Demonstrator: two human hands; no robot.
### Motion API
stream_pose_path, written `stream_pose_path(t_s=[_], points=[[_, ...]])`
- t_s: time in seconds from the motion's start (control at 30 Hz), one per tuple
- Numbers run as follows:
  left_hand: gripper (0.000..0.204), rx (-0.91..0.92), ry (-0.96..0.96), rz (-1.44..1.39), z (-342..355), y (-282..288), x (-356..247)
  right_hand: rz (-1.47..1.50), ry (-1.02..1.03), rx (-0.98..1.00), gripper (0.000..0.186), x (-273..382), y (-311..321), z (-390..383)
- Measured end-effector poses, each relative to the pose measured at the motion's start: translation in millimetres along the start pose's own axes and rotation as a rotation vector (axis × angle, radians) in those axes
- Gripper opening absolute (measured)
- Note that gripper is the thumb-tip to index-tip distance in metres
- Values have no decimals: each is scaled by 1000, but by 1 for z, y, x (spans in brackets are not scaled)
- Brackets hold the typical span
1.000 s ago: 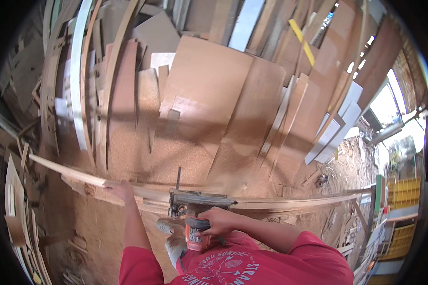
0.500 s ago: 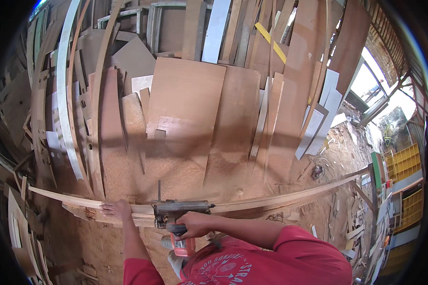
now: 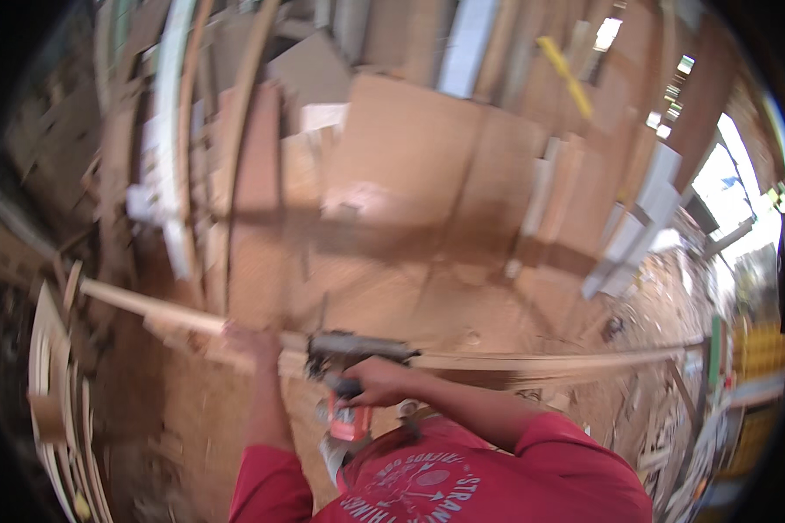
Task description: The person uses a circular saw to cut along the length of a long wooden beam held in place on a workbench.
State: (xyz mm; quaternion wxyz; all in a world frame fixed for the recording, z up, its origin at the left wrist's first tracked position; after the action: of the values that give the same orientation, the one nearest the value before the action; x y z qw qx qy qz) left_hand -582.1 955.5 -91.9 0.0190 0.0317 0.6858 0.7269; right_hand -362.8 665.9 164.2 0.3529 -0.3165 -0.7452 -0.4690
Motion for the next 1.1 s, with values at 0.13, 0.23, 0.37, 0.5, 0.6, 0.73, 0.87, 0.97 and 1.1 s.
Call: stream_pose_path(t_s=[0.13,0.23,0.37,0.5,0.6,0.73,0.87,0.97,1.1], points=[[107,136,-59,-17,-32,30,-41,25,-152,52,63,-14,2,3],[97,297,-15,-144,-48,68,-53,33,-221,54,62,-15,-1,5],[92,267,-36,-198,-47,79,-23,47,-127,10,64,-7,-14,20],[86,298,-70,-211,-44,80,-18,28,-157,26,66,-2,-13,32],[82,333,-87,-225,-43,83,-19,8,-158,4,65,0,-14,39],[78,347,-144,-195,-40,84,-10,40,-225,79,70,13,-10,50],[76,350,-176,-164,-38,83,-4,11,-179,-5,61,8,-18,63],[75,349,-182,-165,-36,82,-2,37,-128,-48,61,9,-21,70],[74,356,-203,-142,-34,82,2,33,-120,-68,59,17,-20,79]])
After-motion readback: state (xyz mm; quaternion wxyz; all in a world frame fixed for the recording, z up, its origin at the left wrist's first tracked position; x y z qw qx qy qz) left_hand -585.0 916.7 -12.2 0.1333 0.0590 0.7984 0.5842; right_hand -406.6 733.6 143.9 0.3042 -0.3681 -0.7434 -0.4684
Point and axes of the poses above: each hand's wrist, its own z-axis towards the middle knuckle, its own y-axis out of the back of the hand, x = y × z, the point moved 4 cm from there along z, towards the middle knuckle
